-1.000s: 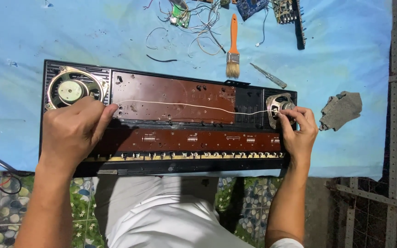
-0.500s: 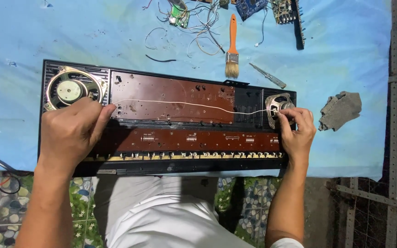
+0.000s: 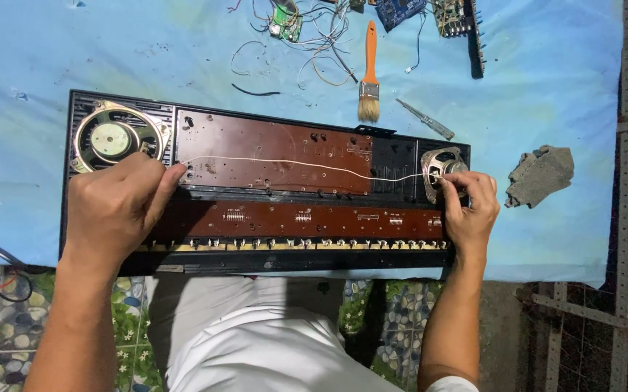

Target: The person works on the internal components of a disassembled electronic device, likely a stereo receiver. They connect wires to the speaker terminals and then proceed to solder a wire onto the circuit board using a soldering iron.

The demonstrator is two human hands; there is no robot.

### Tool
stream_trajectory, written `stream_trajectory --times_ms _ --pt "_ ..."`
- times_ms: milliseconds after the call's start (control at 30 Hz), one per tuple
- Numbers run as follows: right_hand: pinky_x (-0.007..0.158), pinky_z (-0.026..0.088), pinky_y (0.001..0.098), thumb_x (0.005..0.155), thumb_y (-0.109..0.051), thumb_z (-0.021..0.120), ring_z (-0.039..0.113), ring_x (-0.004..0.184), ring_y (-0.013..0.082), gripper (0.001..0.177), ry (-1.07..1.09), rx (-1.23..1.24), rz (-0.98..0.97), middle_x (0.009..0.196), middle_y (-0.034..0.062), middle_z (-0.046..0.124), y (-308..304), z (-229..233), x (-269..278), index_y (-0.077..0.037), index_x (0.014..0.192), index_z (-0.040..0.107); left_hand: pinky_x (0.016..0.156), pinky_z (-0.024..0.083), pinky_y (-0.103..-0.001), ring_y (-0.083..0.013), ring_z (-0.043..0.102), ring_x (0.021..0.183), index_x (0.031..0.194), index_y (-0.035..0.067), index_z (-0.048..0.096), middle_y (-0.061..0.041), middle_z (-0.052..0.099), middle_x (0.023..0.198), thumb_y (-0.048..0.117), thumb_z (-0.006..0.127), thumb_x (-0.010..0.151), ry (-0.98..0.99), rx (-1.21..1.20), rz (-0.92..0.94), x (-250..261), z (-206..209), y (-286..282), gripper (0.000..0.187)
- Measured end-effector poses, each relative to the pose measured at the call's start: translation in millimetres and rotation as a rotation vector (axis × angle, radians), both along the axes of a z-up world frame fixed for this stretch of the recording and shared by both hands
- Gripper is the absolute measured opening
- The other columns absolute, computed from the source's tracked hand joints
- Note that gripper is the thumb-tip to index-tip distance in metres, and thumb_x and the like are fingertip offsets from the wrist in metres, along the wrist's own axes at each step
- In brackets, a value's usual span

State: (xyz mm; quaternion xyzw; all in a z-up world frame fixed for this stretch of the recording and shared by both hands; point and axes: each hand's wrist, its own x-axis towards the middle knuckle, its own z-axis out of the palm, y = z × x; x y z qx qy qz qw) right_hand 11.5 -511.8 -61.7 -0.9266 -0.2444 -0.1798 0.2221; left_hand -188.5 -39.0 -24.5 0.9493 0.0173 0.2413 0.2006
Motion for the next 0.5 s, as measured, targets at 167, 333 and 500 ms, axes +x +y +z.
stream_trajectory --times_ms 167,333,500 --pt "0.078 0.052 0.0368 0.094 0.002 0.080 0.061 0.094 0.0252 0.009 0.003 0.010 0.007 0.101 0.0127 0.070 3.3 4.0 -1.9 -0.002 0.101 0.076 0.047 0.033 -0.037 -0.0192 0.037 0.046 0.071 0.001 0.057 -0.007 0.057 0.067 0.003 0.077 0.110 -0.032 -0.001 -0.016 0.8 -1.7 -1.0 0.044" --pt "0.081 0.051 0.0385 0.093 0.002 0.081 0.061 0.097 0.0272 0.010 -0.017 0.001 0.014 0.101 0.0130 0.069 3.6 3.4 -3.5 -0.001 0.101 0.076 0.050 0.035 -0.038 -0.0218 0.038 0.047 0.073 0.000 0.056 -0.009 0.057 0.068 0.002 0.077 0.109 -0.017 -0.028 -0.008 -1.9 1.8 -3.4 0.041" --pt "0.083 0.053 0.0392 0.092 0.002 0.081 0.061 0.098 0.0271 0.011 -0.031 -0.007 0.039 0.101 0.0131 0.070 1.5 1.4 -2.9 -0.001 0.101 0.076 0.048 0.034 -0.038 -0.0212 0.037 0.046 0.072 0.000 0.056 -0.008 0.056 0.067 0.001 0.077 0.108 -0.034 -0.043 -0.014 -1.3 -1.0 -3.3 0.042"
